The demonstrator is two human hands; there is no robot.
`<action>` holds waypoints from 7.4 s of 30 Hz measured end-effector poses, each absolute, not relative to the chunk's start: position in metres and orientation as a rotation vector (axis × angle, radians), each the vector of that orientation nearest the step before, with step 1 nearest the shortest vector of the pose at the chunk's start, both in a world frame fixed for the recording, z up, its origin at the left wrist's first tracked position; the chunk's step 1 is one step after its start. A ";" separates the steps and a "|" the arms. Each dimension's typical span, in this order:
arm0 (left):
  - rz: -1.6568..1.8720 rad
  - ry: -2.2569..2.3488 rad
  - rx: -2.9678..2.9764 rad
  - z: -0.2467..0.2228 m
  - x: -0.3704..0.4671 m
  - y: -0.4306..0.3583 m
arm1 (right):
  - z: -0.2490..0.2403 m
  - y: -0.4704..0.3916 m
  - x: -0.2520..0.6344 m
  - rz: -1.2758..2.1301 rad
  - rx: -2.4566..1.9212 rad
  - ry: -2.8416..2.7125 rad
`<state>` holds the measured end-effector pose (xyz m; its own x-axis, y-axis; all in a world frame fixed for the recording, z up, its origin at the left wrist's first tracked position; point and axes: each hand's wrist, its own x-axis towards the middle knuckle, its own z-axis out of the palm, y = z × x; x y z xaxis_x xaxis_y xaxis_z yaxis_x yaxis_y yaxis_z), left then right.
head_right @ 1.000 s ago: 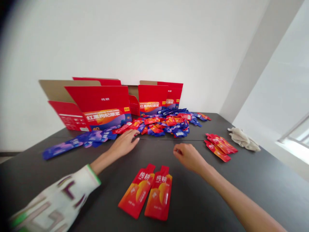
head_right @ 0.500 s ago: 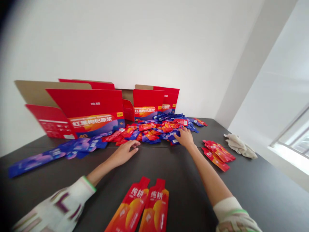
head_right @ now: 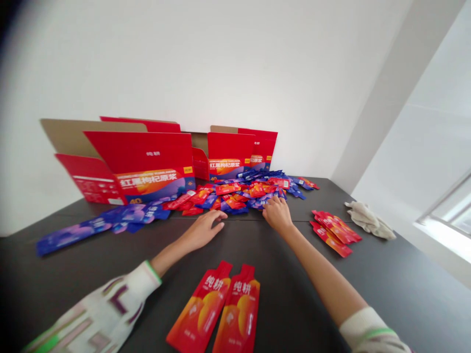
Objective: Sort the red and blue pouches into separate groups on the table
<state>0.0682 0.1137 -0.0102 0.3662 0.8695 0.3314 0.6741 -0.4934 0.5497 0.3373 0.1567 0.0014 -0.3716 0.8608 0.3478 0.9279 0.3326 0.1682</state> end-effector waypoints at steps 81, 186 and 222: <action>0.468 1.690 1.901 -0.003 0.044 0.028 | 0.015 0.074 0.448 -0.066 -1.487 -2.307; 0.739 1.455 2.569 -0.018 0.173 0.042 | -0.056 -0.005 0.428 -0.260 -2.135 -2.177; 0.385 0.603 2.639 -0.037 0.280 0.071 | -0.024 0.000 0.455 -0.387 -1.962 -2.125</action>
<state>0.2805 0.0709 -0.0371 0.8687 0.4640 0.1736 0.3522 -0.8249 0.4421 0.4549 -0.0005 -0.0244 -0.0821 0.9377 0.3376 0.9965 0.0723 0.0415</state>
